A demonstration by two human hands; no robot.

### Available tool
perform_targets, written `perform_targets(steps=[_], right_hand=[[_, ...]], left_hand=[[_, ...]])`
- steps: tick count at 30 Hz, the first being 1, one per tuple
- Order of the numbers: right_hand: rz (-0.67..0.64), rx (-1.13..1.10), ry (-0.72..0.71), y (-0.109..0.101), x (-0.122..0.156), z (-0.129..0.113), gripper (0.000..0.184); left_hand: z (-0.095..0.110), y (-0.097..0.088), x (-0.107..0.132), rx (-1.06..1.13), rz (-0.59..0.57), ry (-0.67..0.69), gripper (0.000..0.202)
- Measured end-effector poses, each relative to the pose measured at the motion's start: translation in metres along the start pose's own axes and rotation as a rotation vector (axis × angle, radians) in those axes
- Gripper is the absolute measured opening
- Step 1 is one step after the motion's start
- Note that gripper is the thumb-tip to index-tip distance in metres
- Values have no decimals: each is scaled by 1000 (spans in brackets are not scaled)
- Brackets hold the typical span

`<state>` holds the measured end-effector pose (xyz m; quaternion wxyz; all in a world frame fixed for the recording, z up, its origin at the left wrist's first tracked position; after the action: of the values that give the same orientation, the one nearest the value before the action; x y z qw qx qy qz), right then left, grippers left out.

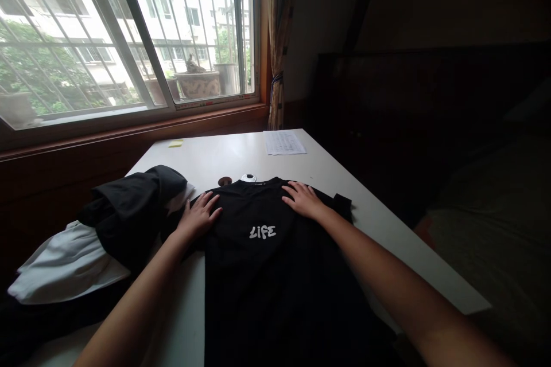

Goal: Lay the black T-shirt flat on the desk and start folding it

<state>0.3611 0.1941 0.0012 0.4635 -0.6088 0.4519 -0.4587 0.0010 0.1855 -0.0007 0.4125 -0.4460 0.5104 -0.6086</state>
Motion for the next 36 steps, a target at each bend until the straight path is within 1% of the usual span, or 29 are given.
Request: perform_targets(steps=[5,12,17,26,31,36], right_hand=[[21,10,-21,0,-24,1,63],[43,19,-67,0,-50,8,65],[49,4,-64,1,-63,14,66],[30,9,-94,-1,-75,23,69],[66,-13,-118,-6,-87,30,65],[119,-31,-119,-9,-94,33,60]], left_hand=[[-16,1,-19,8,-22,-35,59],[-31,0,-42,1,-30,-15,58],[-34,1,-58,0,-33,-11,59],[-38,-1,-79,5,-78,-31,63],[-40,-3,-90,6,-97,-50,61],[-41,-5,-93,6,-75,-74,60]])
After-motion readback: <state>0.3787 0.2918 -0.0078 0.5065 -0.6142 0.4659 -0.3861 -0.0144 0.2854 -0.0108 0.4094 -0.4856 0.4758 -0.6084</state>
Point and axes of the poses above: each hand's wrist, its own x-axis away from the middle knuckle, its own y-axis out of the palm, z = x × y, the point moved 8 cm from there along -x, towards the middle knuckle, and after that the axes turned 8 degrees about -z, right-handed, at the moved point
